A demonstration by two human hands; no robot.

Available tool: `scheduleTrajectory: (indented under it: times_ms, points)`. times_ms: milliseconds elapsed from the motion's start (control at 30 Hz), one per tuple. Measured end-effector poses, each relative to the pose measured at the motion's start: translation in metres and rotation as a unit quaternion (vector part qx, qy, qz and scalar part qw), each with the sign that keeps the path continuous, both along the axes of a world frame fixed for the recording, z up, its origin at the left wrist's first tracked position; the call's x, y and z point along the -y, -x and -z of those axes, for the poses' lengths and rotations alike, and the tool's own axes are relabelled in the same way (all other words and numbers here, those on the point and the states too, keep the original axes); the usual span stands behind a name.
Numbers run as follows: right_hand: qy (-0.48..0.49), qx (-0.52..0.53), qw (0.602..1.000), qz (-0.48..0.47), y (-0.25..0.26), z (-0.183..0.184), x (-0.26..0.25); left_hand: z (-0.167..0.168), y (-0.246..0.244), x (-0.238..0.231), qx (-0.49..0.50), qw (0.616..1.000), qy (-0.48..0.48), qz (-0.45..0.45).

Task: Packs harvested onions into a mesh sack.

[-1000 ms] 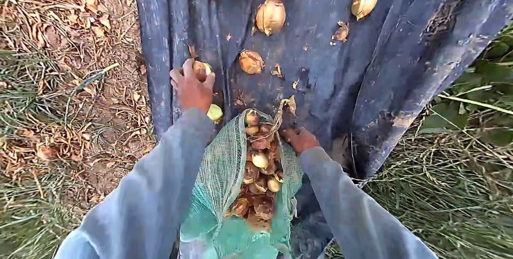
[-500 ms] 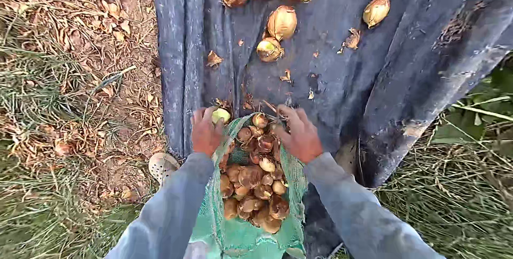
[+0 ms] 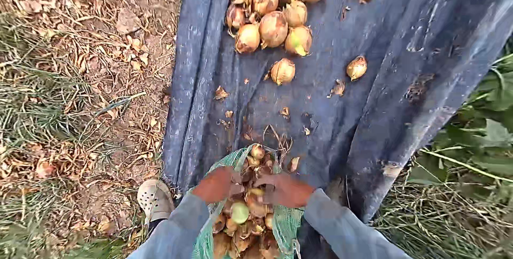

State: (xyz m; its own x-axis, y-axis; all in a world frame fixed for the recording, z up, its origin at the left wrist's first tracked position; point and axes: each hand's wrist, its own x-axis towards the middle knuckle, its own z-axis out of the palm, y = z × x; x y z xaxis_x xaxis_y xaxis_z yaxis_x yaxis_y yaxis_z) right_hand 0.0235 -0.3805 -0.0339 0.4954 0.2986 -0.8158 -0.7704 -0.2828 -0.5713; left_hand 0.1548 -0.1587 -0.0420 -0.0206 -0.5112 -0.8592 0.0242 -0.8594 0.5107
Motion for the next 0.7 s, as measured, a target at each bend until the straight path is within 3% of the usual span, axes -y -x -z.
scheduleTrajectory:
  times_ms: [33,133,200,267,400,500,600,700]
  points:
    - [0.012,-0.024,0.999,-0.027,0.006,-0.002,0.007,-0.002,-0.01,0.004,0.021,1.0,0.004,-0.021]
    - [0.198,0.0,0.976,0.095,-0.031,0.009,0.064,0.003,-0.056,0.046,0.208,0.968,0.048,-0.136]
    - [0.329,0.056,0.934,0.131,-0.09,0.018,0.105,0.006,-0.103,0.096,0.337,0.931,0.07,-0.125]
    - [0.386,0.094,0.906,0.147,-0.155,0.024,0.131,0.007,-0.15,0.152,0.425,0.894,0.108,-0.087]
    - [0.43,0.063,0.884,0.173,-0.237,0.035,0.125,0.028,-0.212,0.247,0.473,0.872,0.117,0.046]
    - [0.452,0.031,0.862,0.228,-0.244,0.052,0.114,0.083,-0.228,0.271,0.519,0.841,0.086,0.129]
    - [0.42,0.036,0.867,0.265,-0.243,0.064,0.122,0.077,-0.215,0.262,0.509,0.854,0.009,0.103]
    - [0.333,0.102,0.892,0.287,-0.227,0.076,0.146,0.071,-0.212,0.247,0.485,0.874,0.032,-0.02]
